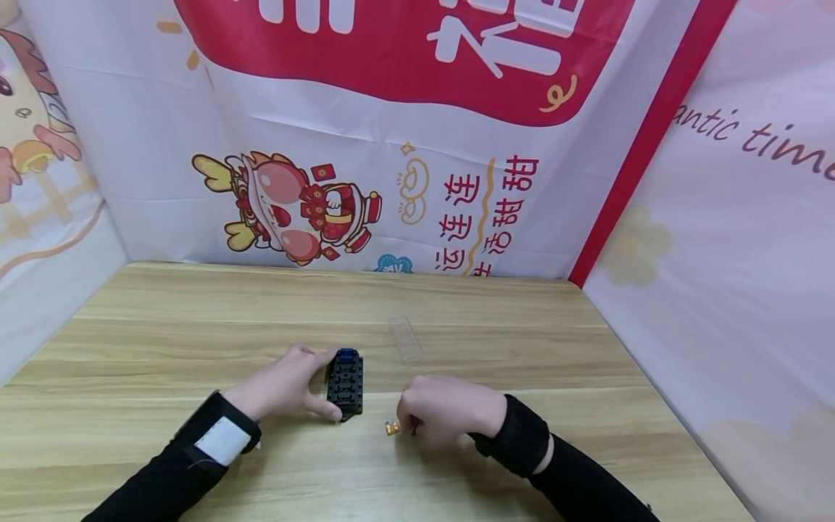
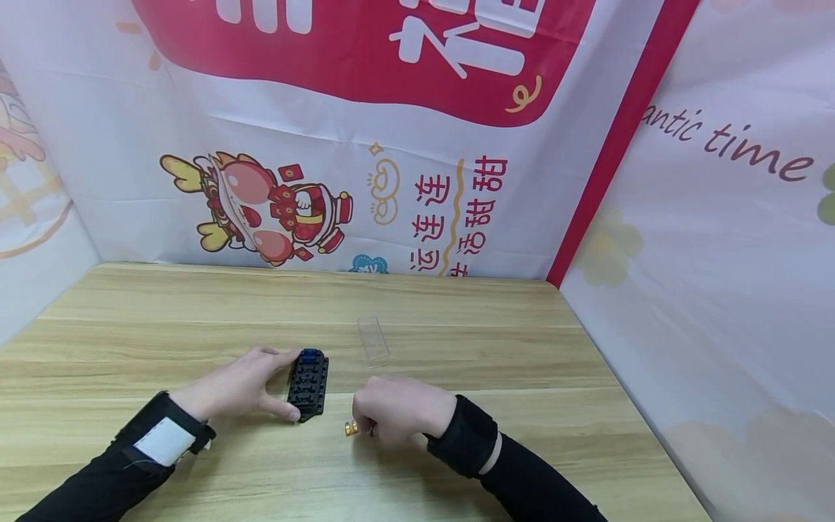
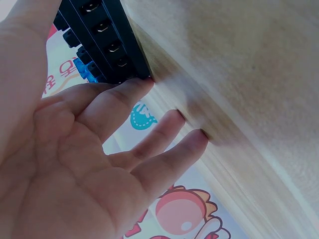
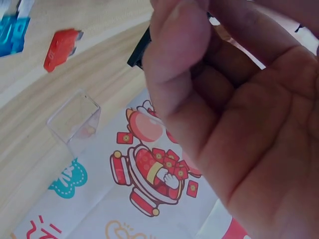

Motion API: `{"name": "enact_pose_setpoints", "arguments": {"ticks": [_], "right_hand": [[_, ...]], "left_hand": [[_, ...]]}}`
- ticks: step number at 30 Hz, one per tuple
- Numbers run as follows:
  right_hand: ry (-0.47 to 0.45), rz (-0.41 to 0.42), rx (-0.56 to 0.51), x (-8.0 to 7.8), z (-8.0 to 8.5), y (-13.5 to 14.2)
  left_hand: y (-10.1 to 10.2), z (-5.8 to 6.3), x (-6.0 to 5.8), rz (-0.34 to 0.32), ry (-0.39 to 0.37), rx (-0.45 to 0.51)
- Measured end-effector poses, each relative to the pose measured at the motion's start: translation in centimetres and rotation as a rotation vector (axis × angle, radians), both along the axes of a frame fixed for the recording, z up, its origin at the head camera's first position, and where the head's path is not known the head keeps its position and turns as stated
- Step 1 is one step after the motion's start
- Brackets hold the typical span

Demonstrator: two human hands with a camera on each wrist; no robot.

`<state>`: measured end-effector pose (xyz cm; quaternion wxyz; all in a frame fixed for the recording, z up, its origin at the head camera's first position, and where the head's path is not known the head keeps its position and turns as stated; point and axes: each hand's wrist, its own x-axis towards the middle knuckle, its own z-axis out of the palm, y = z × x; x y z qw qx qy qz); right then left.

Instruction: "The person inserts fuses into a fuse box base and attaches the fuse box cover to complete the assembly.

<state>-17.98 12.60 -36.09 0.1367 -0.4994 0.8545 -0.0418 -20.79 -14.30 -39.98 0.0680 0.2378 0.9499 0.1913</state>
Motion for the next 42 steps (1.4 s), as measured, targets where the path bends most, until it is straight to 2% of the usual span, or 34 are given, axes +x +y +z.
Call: {"name": "enact_pose_setpoints", "arguments": {"ticks": [5, 14, 18, 42], "right_hand": [[0.031, 0.002, -0.051, -0.2, 0.3, 0.0], [0.216, 0.022, -0.217, -0.8, -0.1, -0.2], [0.267, 0.024, -0.257, -1.0, -0.3, -0.2], [0.297, -0.025, -0.284, -1.4, -0.4, -0.2]], "left_hand": [[0.0, 0.1, 0.0, 0.001, -0.001, -0.001], [-0.1, 0.1, 0.0, -0.005, -0.003, 0.009], [-0.2, 0.0, 0.0, -0.005, -0.004, 0.009], [-0.1, 0.0, 0.0, -0.01, -0.001, 0.0]]}}
